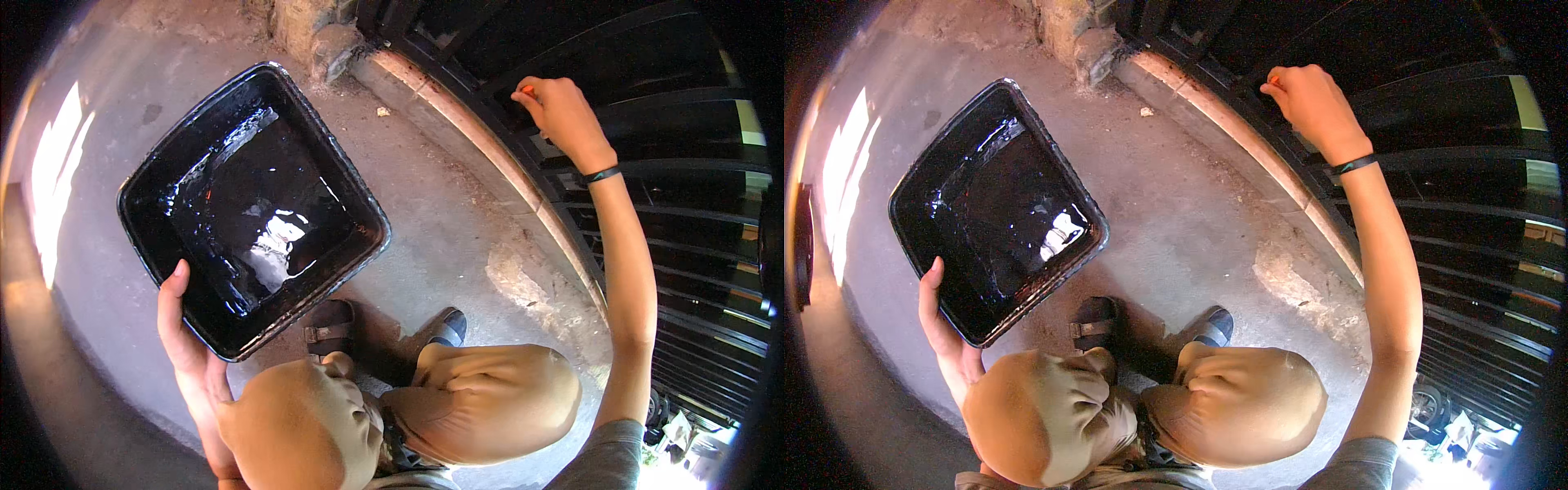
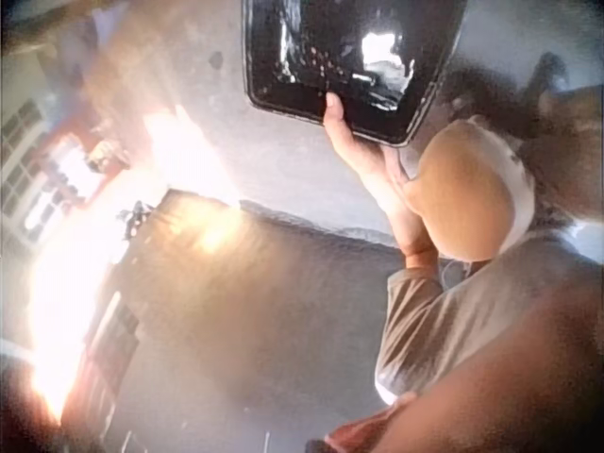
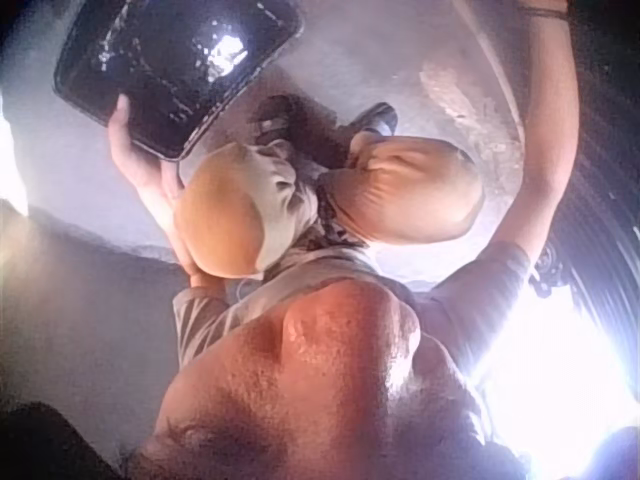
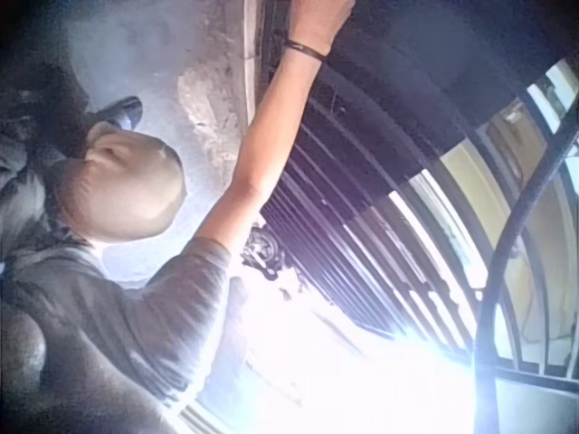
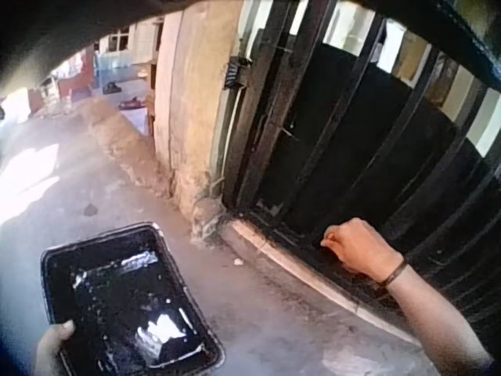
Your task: The person paints a metal gate with black paint using a brush, dipping the brush into a plastic tray and applying paint to the vertical bars and the bottom frame.
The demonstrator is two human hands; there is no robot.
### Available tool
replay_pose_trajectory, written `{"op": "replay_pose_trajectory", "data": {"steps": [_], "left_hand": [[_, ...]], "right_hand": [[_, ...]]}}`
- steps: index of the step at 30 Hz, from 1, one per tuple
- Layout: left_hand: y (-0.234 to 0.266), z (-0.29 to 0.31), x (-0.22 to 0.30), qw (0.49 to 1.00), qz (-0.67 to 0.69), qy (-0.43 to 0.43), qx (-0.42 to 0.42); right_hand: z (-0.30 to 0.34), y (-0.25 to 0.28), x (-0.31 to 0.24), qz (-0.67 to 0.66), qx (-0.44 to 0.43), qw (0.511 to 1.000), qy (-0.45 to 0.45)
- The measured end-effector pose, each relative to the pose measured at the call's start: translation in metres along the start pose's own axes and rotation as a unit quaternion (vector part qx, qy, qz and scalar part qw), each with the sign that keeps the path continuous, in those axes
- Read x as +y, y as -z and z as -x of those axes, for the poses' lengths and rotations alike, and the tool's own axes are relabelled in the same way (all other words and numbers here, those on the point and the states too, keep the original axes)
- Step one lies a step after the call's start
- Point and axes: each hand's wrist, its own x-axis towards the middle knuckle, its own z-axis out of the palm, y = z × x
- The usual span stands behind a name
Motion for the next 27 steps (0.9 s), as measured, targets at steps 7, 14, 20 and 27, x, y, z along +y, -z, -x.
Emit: {"op": "replay_pose_trajectory", "data": {"steps": [7,14,20,27], "left_hand": [[-0.006,0.002,0.002,1.0,-0.003,0.003,-0.007],[-0.017,0.008,0.001,1.0,-0.009,0.001,0.009],[-0.027,0.019,0.002,0.998,-0.031,-0.049,0.033],[-0.037,0.023,0.028,0.991,-0.023,-0.127,0.024]], "right_hand": [[0.019,-0.021,0.006,-0.195,0.085,0.976,-0.044],[0.077,-0.036,0.0,-0.295,0.201,0.928,-0.104],[0.183,-0.027,-0.04,-0.297,0.383,0.839,-0.249],[0.174,-0.078,-0.007,-0.244,0.359,0.883,-0.181]]}}
